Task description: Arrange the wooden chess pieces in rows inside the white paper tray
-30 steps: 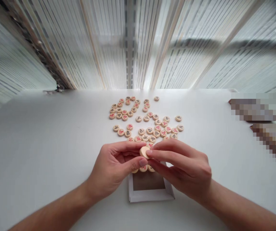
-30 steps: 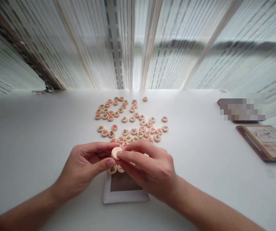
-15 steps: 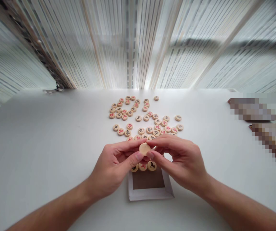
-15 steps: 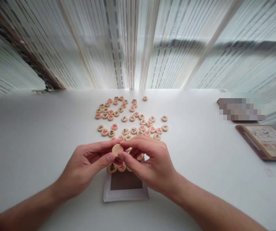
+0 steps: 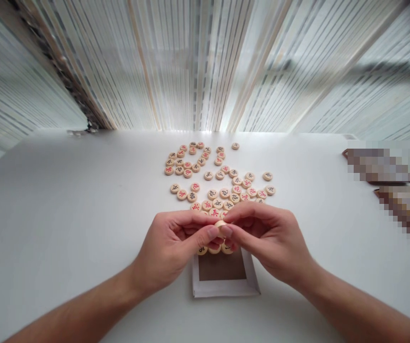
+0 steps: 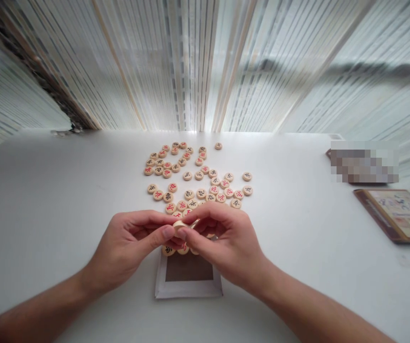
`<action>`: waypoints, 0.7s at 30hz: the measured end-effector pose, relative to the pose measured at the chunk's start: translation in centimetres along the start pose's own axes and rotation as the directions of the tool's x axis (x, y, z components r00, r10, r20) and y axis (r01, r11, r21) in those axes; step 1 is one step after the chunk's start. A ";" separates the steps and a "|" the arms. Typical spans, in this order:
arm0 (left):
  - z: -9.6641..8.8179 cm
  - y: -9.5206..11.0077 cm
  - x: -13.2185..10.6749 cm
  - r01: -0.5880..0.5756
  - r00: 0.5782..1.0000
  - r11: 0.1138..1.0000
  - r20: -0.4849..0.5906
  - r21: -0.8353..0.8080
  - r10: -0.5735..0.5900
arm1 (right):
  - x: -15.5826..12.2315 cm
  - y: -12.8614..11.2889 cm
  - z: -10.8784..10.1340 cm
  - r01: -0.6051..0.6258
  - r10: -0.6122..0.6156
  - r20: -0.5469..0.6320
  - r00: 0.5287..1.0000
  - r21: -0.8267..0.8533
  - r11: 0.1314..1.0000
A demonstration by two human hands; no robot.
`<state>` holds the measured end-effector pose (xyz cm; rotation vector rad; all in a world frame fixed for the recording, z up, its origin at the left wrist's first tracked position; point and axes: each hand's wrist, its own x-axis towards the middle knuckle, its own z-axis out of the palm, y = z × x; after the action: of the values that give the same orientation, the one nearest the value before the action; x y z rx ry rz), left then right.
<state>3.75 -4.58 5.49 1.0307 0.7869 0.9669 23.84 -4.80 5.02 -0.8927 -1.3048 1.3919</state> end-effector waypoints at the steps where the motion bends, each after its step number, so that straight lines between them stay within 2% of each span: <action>1: 0.0 0.0 0.0 0.003 1.000 1.000 0.007 0.016 -0.003 | 0.0 -0.1 0.0 -0.039 0.039 0.009 0.999 0.039 0.998; 6: 0.2 0.1 -0.1 0.016 1.000 0.997 0.017 0.082 -0.018 | 0.3 -0.3 0.0 -0.192 0.186 0.051 0.981 0.184 0.964; 10: 0.2 0.1 -0.1 0.012 1.000 1.000 0.003 -0.004 -0.012 | 0.5 -0.1 -0.3 -0.274 0.262 0.079 0.962 0.269 0.923; 15: 0.2 0.2 -0.1 0.029 1.000 0.998 0.013 -0.053 -0.029 | 0.4 0.0 -0.7 -0.337 0.324 0.094 0.941 0.274 0.901; 21: -0.2 0.1 -0.1 0.091 0.996 0.996 -0.008 -0.010 -0.091 | 0.2 0.1 -0.8 -0.395 0.380 0.108 0.919 0.252 0.883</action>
<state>3.56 -4.55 5.52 0.9748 0.8280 0.8968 24.57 -4.38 4.85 -0.9657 -0.9721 1.8693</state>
